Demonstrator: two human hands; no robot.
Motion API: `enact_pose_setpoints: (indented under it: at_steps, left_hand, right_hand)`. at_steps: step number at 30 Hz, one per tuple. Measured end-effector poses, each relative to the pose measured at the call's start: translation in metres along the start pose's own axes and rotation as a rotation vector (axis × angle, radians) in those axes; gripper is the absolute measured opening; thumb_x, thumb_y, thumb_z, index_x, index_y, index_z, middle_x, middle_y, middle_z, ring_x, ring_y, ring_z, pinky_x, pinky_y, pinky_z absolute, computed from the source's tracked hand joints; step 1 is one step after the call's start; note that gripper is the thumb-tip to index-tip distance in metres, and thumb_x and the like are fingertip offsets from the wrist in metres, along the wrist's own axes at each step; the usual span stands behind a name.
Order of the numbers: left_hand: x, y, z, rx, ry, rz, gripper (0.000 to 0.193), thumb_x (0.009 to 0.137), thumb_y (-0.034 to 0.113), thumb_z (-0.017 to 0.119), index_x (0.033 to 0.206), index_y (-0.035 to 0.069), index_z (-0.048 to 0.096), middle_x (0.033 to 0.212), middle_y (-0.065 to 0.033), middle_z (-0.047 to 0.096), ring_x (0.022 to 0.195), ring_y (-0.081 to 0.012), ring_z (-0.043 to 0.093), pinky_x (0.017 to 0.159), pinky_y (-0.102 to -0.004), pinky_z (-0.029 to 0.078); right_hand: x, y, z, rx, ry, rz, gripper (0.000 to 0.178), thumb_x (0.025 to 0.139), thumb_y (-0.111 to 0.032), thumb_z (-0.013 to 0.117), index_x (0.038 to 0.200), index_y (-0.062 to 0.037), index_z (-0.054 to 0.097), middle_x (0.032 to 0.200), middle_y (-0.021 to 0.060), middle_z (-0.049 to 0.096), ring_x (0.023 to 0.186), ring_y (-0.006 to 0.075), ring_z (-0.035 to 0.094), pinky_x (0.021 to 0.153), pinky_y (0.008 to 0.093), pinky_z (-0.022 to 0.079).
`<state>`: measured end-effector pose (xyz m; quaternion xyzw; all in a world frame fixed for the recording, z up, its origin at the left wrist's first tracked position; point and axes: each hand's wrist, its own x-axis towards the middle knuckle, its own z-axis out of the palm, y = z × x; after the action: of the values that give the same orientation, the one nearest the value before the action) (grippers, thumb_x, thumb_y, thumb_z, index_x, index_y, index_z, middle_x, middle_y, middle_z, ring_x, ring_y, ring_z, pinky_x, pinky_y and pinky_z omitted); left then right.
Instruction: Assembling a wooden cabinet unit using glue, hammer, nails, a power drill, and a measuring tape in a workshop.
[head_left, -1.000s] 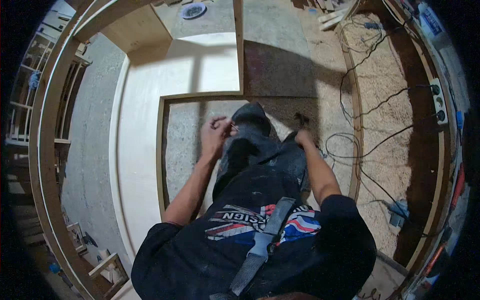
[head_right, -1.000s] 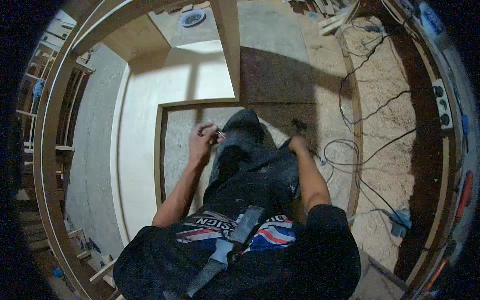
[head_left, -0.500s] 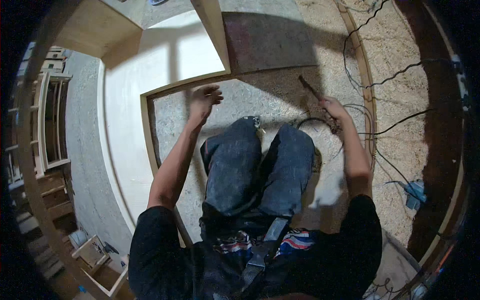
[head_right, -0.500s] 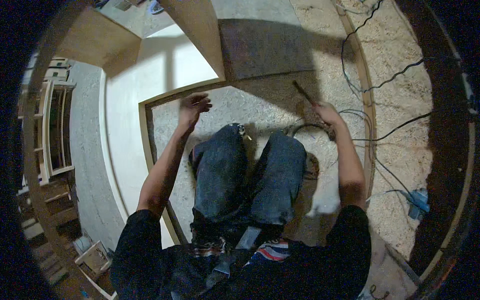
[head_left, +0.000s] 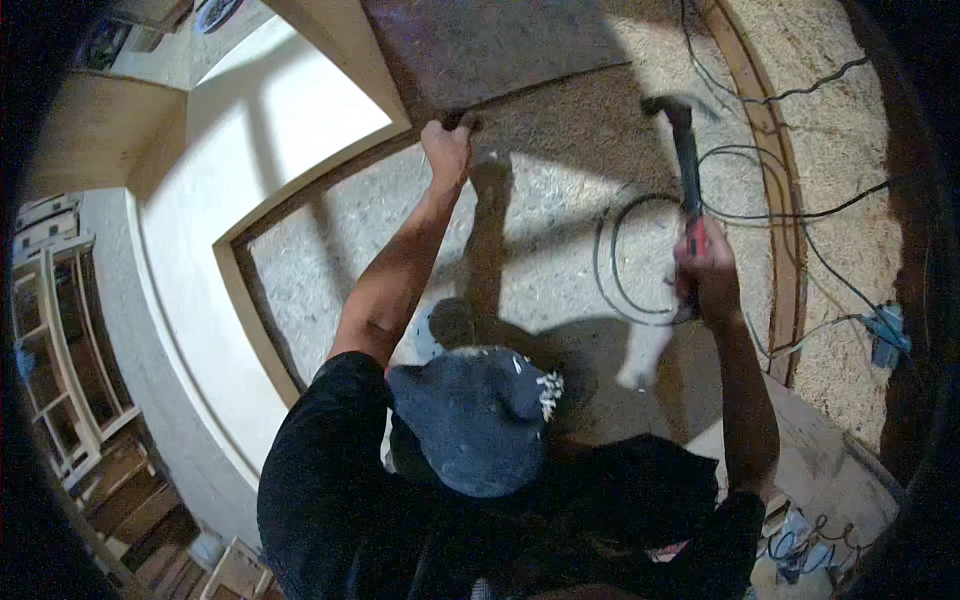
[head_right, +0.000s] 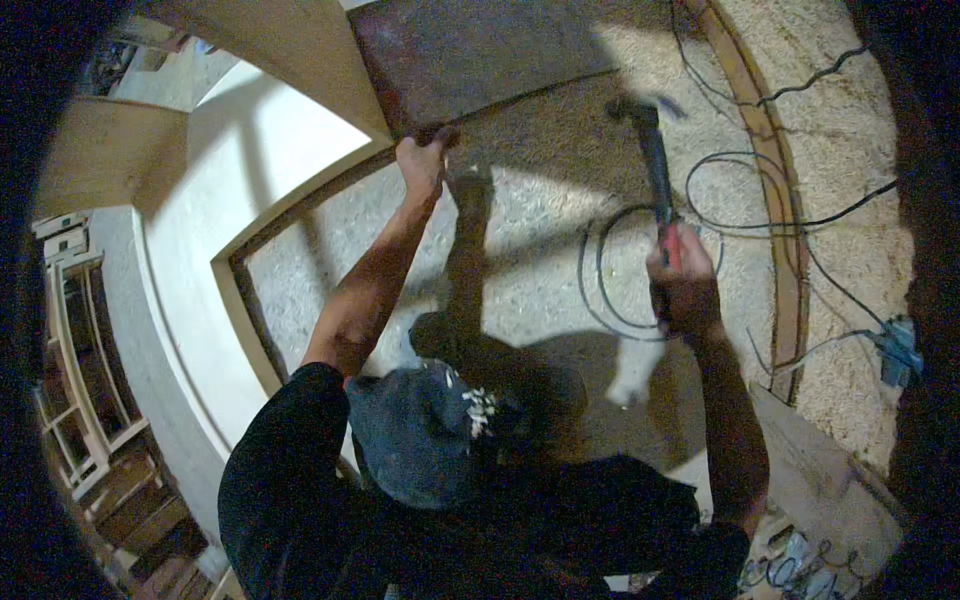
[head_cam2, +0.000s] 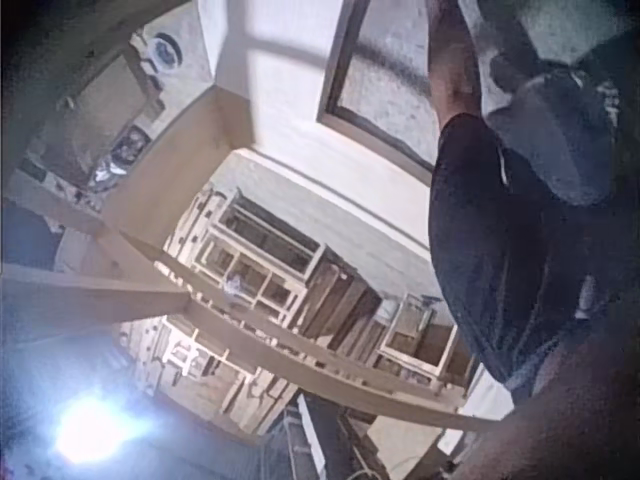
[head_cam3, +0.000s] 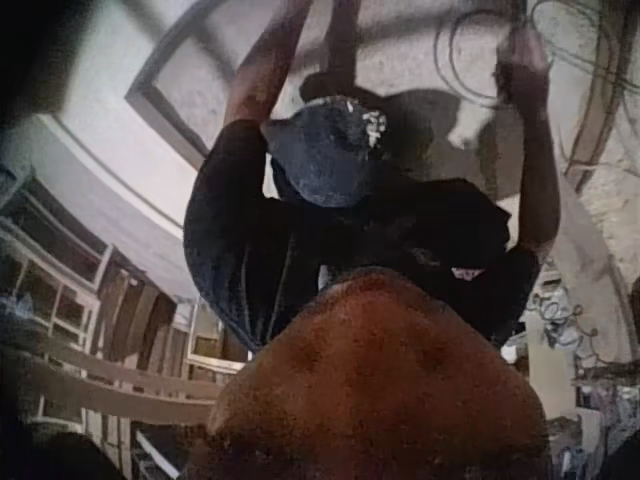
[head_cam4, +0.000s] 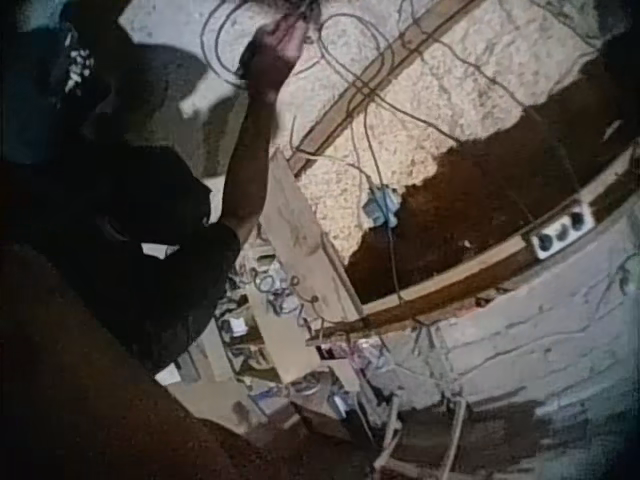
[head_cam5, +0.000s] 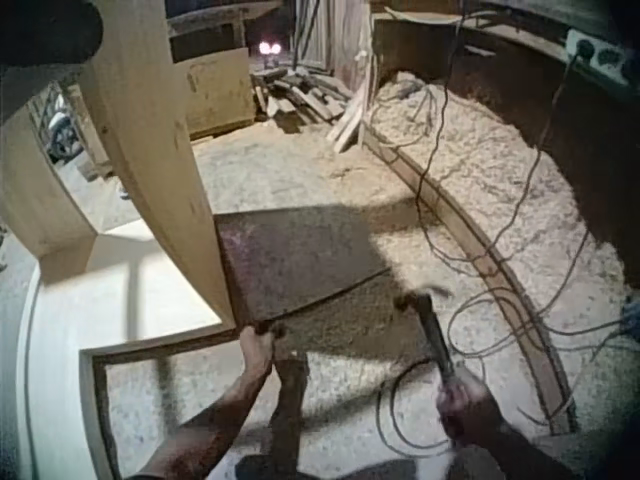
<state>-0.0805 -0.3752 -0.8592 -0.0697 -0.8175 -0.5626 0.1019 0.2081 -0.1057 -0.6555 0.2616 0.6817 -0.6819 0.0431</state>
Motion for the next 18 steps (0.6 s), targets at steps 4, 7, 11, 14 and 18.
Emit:
enact_pose_setpoints:
  at_steps: [4, 7, 11, 14, 18]
  left_hand:
    - [0.073, -0.015, 0.046, -0.344, -0.026, -0.144, 0.015, 0.083, 0.013, 0.069, 0.093, 0.001, 0.072, 0.085, -0.0141, 0.07, 0.077, -0.0243, 0.066, 0.074, -0.0346, 0.051]
    - [0.093, -0.042, 0.059, 0.5, 0.285, 0.622, 0.02, 0.082, 0.019, 0.07, 0.095, 0.004, 0.073, 0.091, -0.0157, 0.07, 0.082, -0.0308, 0.064, 0.079, -0.0402, 0.05]
    - [0.086, -0.072, 0.05, 0.205, -0.111, 0.028, 0.028, 0.078, 0.028, 0.074, 0.098, 0.008, 0.075, 0.094, -0.016, 0.07, 0.088, -0.0345, 0.065, 0.084, -0.0459, 0.05]
    - [0.086, -0.081, 0.038, 0.218, -0.159, 0.053, 0.029, 0.08, 0.027, 0.074, 0.095, 0.003, 0.073, 0.096, -0.0157, 0.07, 0.092, -0.0312, 0.064, 0.084, -0.0444, 0.049]
    - [0.093, -0.081, 0.032, 0.012, -0.261, 0.075, 0.027, 0.078, 0.025, 0.074, 0.092, 0.002, 0.073, 0.092, -0.0173, 0.07, 0.086, -0.0323, 0.066, 0.08, -0.0432, 0.052]
  right_hand:
    - [-0.005, 0.014, 0.001, -0.288, 0.135, 0.328, 0.024, 0.09, -0.005, 0.059, 0.113, -0.0072, 0.051, 0.079, -0.002, 0.053, 0.061, 0.0081, 0.052, 0.055, 0.0245, 0.047]
    - [0.013, 0.038, 0.007, -0.374, 0.056, 0.189, 0.038, 0.089, -0.002, 0.053, 0.126, -0.0039, 0.051, 0.105, 0.005, 0.059, 0.082, 0.0129, 0.055, 0.072, 0.029, 0.048]
    - [0.057, 0.075, 0.031, -0.468, 0.048, 0.043, 0.037, 0.089, -0.003, 0.056, 0.126, -0.0038, 0.051, 0.102, 0.0049, 0.059, 0.08, 0.013, 0.054, 0.073, 0.029, 0.048]
    - [0.101, 0.092, 0.071, -0.561, 0.171, -0.31, 0.03, 0.091, -0.015, 0.061, 0.118, -0.005, 0.053, 0.087, 0.0041, 0.055, 0.074, 0.0137, 0.053, 0.068, 0.0323, 0.048]
    - [0.14, 0.085, 0.121, -0.217, 0.159, -0.246, 0.035, 0.093, -0.026, 0.063, 0.118, -0.0032, 0.054, 0.086, 0.0095, 0.061, 0.075, 0.0202, 0.061, 0.071, 0.0388, 0.051]
